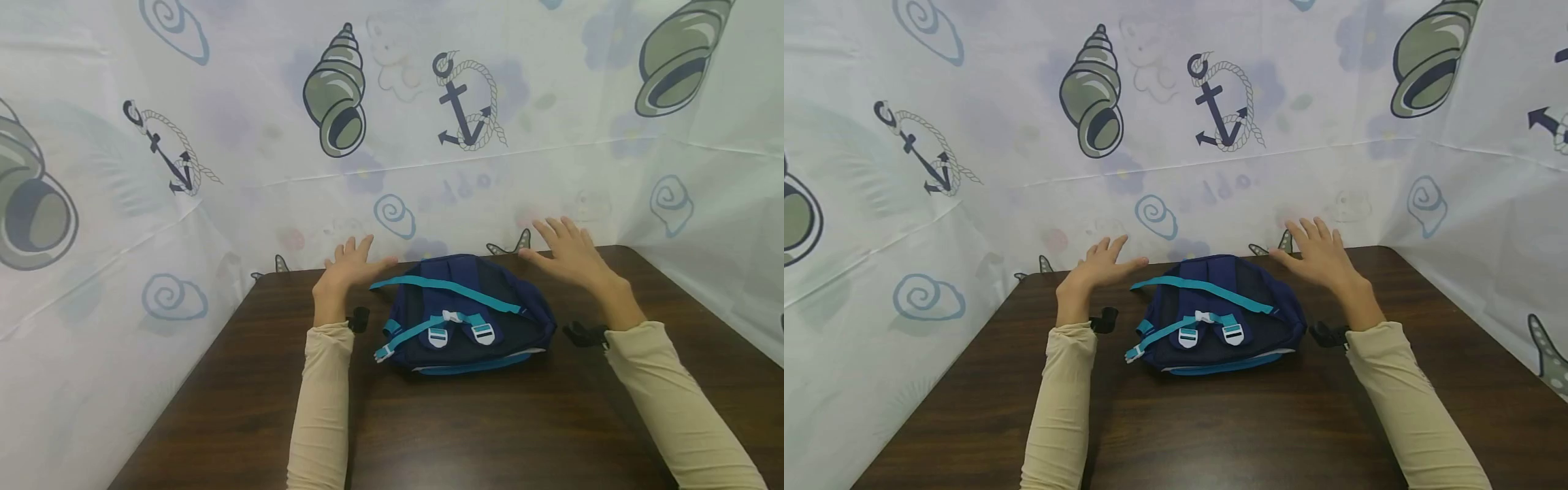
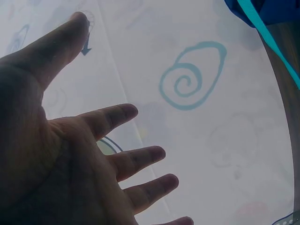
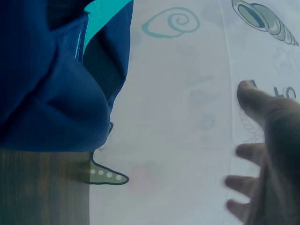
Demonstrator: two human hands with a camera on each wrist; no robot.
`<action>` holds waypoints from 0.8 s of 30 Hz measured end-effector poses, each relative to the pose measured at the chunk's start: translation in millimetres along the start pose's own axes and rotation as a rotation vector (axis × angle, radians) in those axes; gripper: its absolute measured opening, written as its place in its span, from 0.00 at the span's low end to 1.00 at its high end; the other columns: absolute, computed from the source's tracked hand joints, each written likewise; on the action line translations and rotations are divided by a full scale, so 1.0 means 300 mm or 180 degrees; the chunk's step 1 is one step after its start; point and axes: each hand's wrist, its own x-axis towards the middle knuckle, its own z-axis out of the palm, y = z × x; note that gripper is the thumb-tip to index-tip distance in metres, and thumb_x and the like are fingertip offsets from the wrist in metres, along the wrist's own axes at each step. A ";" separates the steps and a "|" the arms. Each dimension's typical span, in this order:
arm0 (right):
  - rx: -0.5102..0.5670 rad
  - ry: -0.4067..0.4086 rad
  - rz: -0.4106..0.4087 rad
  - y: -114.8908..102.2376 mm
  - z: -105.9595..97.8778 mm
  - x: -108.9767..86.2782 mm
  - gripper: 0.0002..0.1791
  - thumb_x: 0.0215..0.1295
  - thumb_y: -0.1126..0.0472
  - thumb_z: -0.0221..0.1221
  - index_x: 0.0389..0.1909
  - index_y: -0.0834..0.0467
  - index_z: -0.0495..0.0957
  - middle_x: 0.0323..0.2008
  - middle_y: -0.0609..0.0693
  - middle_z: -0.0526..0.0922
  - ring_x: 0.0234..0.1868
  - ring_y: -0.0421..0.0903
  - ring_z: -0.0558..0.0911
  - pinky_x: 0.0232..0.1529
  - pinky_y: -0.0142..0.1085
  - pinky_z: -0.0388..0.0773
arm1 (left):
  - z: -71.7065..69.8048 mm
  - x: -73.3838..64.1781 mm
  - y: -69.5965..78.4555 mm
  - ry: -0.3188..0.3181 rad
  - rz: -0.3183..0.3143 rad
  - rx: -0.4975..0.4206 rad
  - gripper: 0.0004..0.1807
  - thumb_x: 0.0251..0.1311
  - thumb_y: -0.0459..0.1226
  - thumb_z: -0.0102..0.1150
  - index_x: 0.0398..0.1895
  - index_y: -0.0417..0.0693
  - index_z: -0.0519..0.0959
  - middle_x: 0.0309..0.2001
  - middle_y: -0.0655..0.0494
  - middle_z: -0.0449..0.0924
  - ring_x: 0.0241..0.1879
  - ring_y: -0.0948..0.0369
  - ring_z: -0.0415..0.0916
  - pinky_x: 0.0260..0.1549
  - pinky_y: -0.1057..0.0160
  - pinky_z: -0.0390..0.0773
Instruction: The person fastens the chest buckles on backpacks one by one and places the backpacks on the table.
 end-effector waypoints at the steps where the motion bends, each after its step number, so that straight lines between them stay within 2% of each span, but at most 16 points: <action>1: -0.0008 -0.0015 -0.0008 -0.001 -0.001 0.000 0.46 0.72 0.33 0.46 0.76 0.63 0.51 0.74 0.71 0.53 0.75 0.73 0.46 0.69 0.73 0.40 | 0.001 0.001 0.000 -0.0001 0.0020 0.0009 0.48 0.66 0.66 0.44 0.81 0.53 0.44 0.80 0.38 0.35 0.79 0.37 0.31 0.71 0.28 0.35; 6: 0.0052 -0.0050 -0.0037 -0.011 -0.005 -0.004 0.45 0.74 0.34 0.46 0.76 0.65 0.52 0.73 0.72 0.54 0.75 0.73 0.47 0.69 0.73 0.41 | 0.002 -0.004 0.003 -0.0020 0.0095 0.0042 0.46 0.67 0.65 0.44 0.80 0.53 0.49 0.80 0.39 0.43 0.78 0.38 0.40 0.70 0.28 0.43; 10: 0.0183 0.0084 -0.0226 -0.020 0.006 0.000 0.42 0.74 0.40 0.50 0.74 0.67 0.56 0.71 0.72 0.59 0.74 0.70 0.54 0.71 0.68 0.48 | 0.003 -0.008 0.006 -0.0051 0.0162 -0.0051 0.45 0.67 0.64 0.46 0.79 0.52 0.52 0.78 0.40 0.49 0.77 0.40 0.48 0.70 0.32 0.53; 13: 0.0361 0.0076 -0.0376 -0.029 0.020 0.008 0.38 0.75 0.44 0.52 0.72 0.69 0.59 0.70 0.71 0.63 0.72 0.69 0.59 0.71 0.64 0.54 | 0.005 -0.006 0.007 -0.0144 0.0273 -0.0119 0.43 0.68 0.62 0.47 0.78 0.50 0.54 0.77 0.41 0.54 0.75 0.42 0.54 0.69 0.36 0.60; 18: 0.0677 -0.0050 -0.0526 -0.056 0.047 0.019 0.33 0.75 0.48 0.53 0.68 0.69 0.65 0.67 0.69 0.69 0.70 0.67 0.65 0.69 0.63 0.60 | 0.006 -0.005 0.009 -0.0317 0.0350 -0.0150 0.41 0.69 0.61 0.48 0.77 0.51 0.56 0.77 0.44 0.58 0.74 0.43 0.59 0.68 0.39 0.63; 24: 0.0693 -0.0092 -0.0647 -0.091 0.076 0.022 0.32 0.73 0.49 0.56 0.67 0.68 0.67 0.65 0.67 0.73 0.68 0.65 0.68 0.69 0.61 0.63 | 0.010 -0.003 0.016 -0.0454 0.0383 -0.0114 0.42 0.67 0.61 0.52 0.77 0.51 0.56 0.75 0.45 0.60 0.72 0.45 0.62 0.67 0.40 0.65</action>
